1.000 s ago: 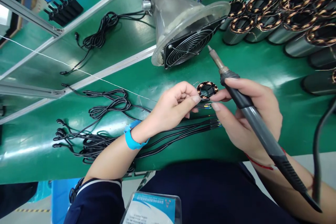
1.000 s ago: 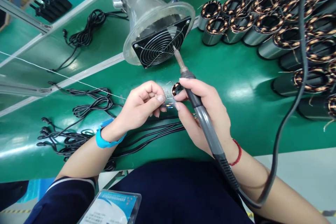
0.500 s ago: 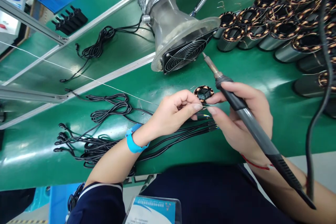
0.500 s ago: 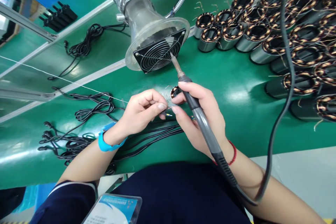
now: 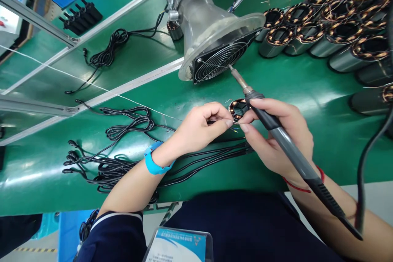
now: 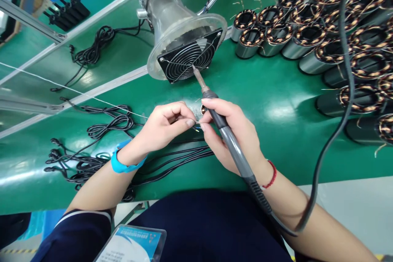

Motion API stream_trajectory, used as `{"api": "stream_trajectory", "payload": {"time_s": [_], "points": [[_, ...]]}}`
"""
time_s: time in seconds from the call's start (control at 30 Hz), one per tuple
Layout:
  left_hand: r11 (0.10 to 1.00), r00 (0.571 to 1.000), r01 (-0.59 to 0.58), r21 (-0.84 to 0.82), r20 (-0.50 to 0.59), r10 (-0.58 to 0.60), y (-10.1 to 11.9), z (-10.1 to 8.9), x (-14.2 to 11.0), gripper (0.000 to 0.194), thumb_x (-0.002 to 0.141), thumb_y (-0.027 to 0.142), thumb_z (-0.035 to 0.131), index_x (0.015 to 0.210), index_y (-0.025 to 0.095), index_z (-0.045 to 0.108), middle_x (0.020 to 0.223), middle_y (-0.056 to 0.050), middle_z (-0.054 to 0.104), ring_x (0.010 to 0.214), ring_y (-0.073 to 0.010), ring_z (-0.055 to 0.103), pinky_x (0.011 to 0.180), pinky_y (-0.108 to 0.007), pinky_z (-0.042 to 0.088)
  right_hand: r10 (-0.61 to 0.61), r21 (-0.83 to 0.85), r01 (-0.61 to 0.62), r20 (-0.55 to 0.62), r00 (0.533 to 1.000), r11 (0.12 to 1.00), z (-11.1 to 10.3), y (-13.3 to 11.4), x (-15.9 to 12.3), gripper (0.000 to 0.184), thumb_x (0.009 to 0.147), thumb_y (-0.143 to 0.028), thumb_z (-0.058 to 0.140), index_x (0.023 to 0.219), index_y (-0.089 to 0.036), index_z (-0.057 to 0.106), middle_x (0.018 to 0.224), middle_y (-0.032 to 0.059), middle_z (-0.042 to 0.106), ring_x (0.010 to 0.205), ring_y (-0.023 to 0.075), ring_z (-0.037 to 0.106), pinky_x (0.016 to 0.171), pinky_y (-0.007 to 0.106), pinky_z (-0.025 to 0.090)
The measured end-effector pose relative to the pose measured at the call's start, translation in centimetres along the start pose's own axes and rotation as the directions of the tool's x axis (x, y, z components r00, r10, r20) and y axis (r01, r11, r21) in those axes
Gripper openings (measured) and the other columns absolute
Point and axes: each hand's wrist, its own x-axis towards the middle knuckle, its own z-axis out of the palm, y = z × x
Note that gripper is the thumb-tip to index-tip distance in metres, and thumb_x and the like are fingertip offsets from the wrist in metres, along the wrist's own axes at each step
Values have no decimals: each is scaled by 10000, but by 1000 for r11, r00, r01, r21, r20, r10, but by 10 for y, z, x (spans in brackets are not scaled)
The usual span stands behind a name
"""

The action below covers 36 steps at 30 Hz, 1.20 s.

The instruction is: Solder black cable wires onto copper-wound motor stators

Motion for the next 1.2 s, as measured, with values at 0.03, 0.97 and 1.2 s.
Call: {"api": "stream_trajectory", "payload": {"time_s": [0.03, 0.97, 1.2], "points": [[999, 999, -6, 32, -32, 7, -3, 0, 2, 126, 788, 243, 610, 709, 149, 581, 608, 33, 510, 552, -67, 420, 535, -207, 351, 0, -29, 0, 5, 1000, 1000, -1, 0, 0, 519, 817, -125, 656, 1290, -298, 530, 906, -13, 680, 882, 164, 664, 826, 315, 571], [983, 951, -113, 148, -271, 150, -35, -2, 25, 154, 810, 91, 569, 675, 166, 571, 668, 23, 572, 666, -97, 539, 645, -247, 428, -226, -105, 210, -179, 958, 972, -9, 31, -18, 281, 850, -266, 650, 1106, -166, 710, 703, 48, 666, 500, 104, 559, 405, 224, 406], [988, 954, -97, 123, -271, 127, -34, -2, 27, 168, 804, 67, 564, 667, 166, 565, 641, 31, 543, 671, -97, 538, 648, -247, 432, -209, -125, 187, -194, 958, 974, -11, 38, -26, 315, 828, -299, 693, 1122, -185, 706, 752, 46, 692, 515, 117, 574, 403, 248, 371]]}}
